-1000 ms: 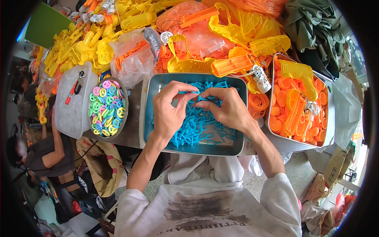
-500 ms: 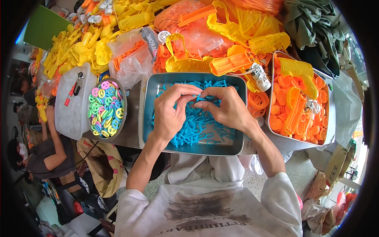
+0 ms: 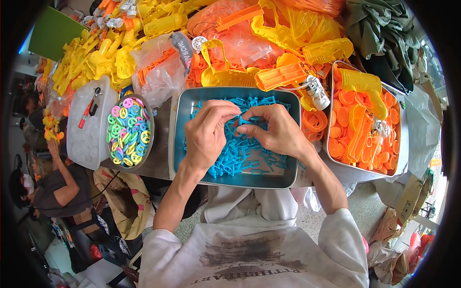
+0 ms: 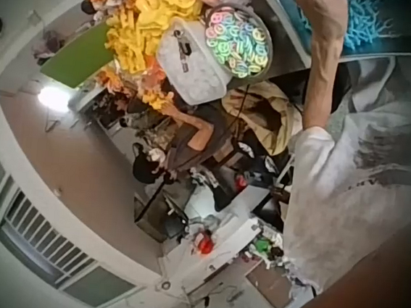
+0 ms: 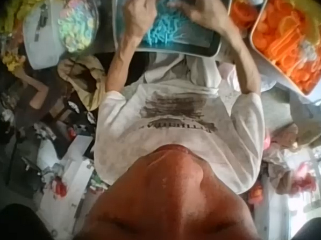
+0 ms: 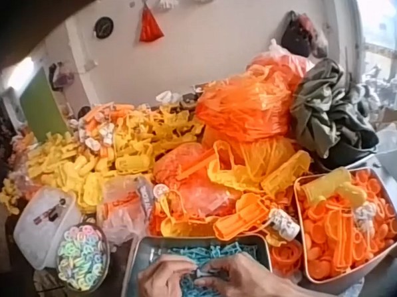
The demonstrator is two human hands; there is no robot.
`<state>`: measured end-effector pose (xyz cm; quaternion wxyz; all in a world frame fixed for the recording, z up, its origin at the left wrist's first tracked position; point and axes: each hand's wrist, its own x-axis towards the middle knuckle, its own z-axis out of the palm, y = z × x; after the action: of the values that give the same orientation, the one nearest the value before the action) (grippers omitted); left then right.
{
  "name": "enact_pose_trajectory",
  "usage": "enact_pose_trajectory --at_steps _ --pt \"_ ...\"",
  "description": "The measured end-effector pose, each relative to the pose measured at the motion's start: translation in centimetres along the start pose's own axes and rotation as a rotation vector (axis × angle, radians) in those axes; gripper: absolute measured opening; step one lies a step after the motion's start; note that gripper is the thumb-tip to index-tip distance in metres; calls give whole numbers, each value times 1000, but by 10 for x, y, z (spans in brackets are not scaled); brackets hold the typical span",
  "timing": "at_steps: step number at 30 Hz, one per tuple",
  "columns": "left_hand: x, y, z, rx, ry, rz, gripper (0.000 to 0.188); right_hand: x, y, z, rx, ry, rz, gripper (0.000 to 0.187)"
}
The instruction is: Manually sort and inspect small blue plastic toy components in a metal tray.
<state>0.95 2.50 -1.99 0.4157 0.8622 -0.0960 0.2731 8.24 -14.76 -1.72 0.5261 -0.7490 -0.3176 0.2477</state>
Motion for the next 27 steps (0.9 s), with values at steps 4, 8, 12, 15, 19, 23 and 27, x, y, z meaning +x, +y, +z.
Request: enact_pose_trajectory --at_steps 4,8,12,15,19,23,27 --pt "-1 0 1 -4 -17 -15 14 0 -1 -1 -28 5 0 20" --pt "-1 -1 2 -26 1 -21 13 0 2 0 1 15 -9 20" --pt "-3 0 2 -34 -9 -18 12 0 -1 -2 -17 -8 17 19" --pt "-3 0 4 -55 -3 -42 12 1 3 0 5 -10 20 19" --pt "-4 1 2 -19 -24 -20 11 2 4 0 17 -49 15 19" --pt "-4 -1 3 -23 -42 0 10 1 4 -2 171 -84 60 20" --pt "-3 2 4 -38 4 -24 11 2 3 -4 160 -112 66 21"
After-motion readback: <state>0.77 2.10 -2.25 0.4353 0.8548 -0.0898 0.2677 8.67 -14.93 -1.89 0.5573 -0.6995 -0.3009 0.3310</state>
